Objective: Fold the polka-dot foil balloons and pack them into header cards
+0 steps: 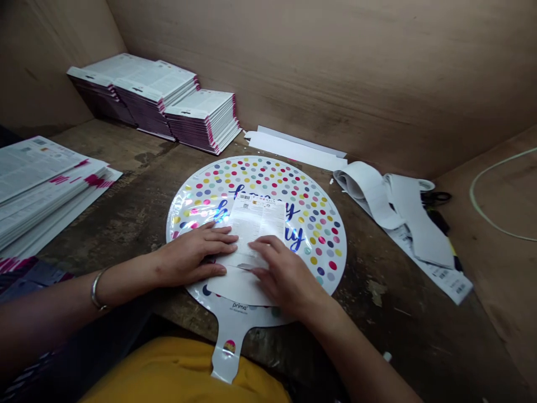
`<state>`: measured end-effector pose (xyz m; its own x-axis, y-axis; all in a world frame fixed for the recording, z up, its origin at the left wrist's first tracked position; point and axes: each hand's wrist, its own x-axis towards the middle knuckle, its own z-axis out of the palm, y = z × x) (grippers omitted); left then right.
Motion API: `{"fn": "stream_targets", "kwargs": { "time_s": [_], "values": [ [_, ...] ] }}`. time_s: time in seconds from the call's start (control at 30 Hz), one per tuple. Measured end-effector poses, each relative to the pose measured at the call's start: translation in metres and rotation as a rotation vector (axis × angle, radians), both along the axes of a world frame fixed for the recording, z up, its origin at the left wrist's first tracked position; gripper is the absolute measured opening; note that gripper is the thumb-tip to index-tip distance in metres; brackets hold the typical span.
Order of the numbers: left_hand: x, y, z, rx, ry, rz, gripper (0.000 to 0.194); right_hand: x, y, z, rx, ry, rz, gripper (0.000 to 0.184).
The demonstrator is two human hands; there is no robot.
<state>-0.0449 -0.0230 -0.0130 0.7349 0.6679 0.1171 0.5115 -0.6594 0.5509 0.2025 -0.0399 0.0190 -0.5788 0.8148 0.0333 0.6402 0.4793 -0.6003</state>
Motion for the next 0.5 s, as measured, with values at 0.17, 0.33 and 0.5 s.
{"fn": "stream_targets", "kwargs": {
  "time_s": [0.17, 0.33, 0.5],
  "values": [
    [-0.004, 0.001, 0.000, -0.011, 0.039, 0.003, 0.045, 0.016, -0.015, 0.021, -0.276, -0.029, 0.072, 0.014],
    [-0.009, 0.002, 0.004, -0.021, 0.055, 0.041, 0.042, 0.091, -0.048, 0.046, -0.423, -0.274, -0.128, 0.020],
    [0.000, 0.001, 0.007, 0.041, 0.047, 0.045, 0.043, 0.047, -0.053, 0.013, 0.202, -0.197, -0.220, 0.042]
  ]
}}
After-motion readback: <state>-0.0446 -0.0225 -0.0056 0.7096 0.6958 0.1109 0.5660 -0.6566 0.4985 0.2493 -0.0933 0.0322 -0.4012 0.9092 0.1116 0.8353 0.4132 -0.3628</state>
